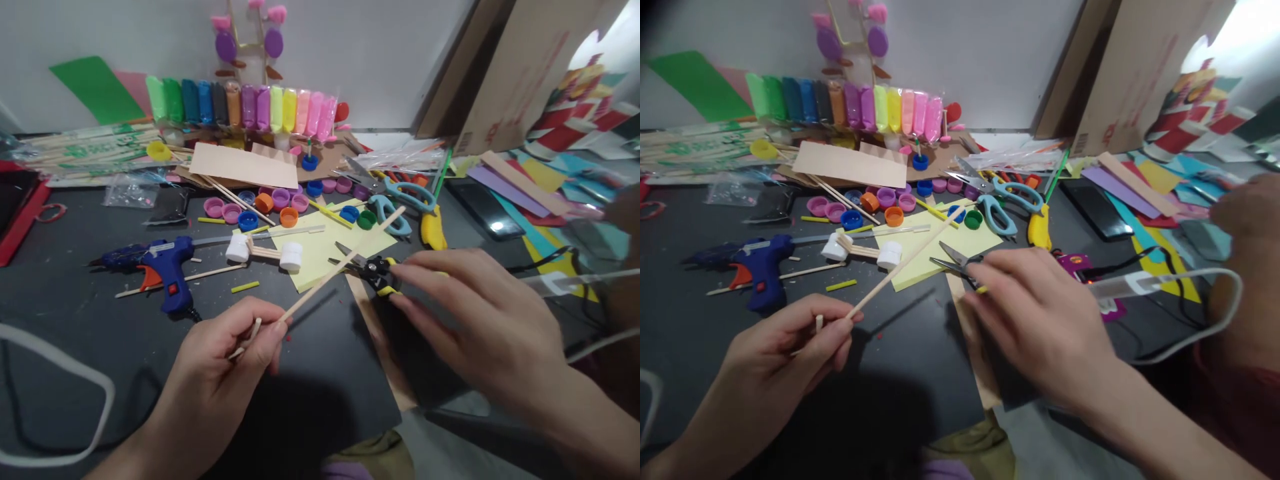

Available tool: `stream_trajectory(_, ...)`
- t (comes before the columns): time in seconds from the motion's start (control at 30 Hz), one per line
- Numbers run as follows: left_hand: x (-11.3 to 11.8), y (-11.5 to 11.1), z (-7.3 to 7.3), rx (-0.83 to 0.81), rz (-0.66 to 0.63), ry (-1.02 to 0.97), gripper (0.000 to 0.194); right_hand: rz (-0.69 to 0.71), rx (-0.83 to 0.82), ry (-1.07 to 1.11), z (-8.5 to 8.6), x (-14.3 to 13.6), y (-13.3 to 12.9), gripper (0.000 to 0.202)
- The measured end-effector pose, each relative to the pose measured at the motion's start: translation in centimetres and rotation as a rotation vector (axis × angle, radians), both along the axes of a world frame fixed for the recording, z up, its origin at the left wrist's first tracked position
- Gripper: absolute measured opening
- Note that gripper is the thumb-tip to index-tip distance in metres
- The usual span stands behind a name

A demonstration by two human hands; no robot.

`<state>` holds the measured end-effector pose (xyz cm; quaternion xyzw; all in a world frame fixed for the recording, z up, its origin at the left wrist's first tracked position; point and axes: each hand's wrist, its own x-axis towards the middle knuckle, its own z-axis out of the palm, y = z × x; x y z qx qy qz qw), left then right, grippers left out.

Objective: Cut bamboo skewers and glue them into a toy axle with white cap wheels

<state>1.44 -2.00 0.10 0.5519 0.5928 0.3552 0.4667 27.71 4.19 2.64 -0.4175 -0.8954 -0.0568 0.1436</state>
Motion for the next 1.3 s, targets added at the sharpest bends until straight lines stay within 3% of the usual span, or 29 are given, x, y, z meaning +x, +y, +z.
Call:
stream_trajectory(0.07, -0.2, 0.1, -0.2, 0.13, -0.04, 0.154, 0.02, 0.203, 0.112, 0.051, 0.8, -2.7, -0.5, 0.026)
stream_trajectory(0.2, -0.3, 0.4, -0.8, 0.302, -0.099, 0.357, 0.015, 0.431, 0.036, 0.045, -0.1, -6.8, 0.8, 0.023)
stream_trajectory(0.37, -0.6, 0.8, -1.5, 0.371, -0.192, 0.565, 0.021, 0.436, -0.191, 0.034, -1.7, -8.1, 2.3, 0.026)
stream_trajectory(0.63, -0.1, 1.1, -1.8, 0.296, -0.251, 0.682, 0.031, 0.304, -0.198, -0.006, -2.3, -9.0, 1.1, 0.026)
stream_trajectory(0.77, 0.7, 1.0, -1.4, 0.266, -0.282, 0.569, 0.031, 0.142, -0.124, -0.047, -2.4, -9.0, 1.6, 0.022)
stream_trajectory(0.83, 0.6, 1.0, -1.1, 0.164, -0.163, 0.463, 0.033, 0.111, -0.104, -0.027, -2.3, -8.8, 2.2, 0.024)
stream_trajectory(0.93, 0.0, 1.2, -0.8, -0.022, -0.035, 0.099, 0.031, 0.091, -0.08, -0.013, -2.1, -8.1, 3.2, 0.026)
stream_trajectory(1.03, -0.4, 0.9, -0.6, -0.16, -0.046, -0.192, 0.023, 0.044, -0.058, -0.059, -1.8, -7.3, 4.4, 0.026)
stream_trajectory(1.3, 0.3, 0.5, -0.5, -0.346, -0.021, -0.498, 0.019, 0.102, -0.111, -0.246, -1.0, -7.4, 7.4, 0.02)
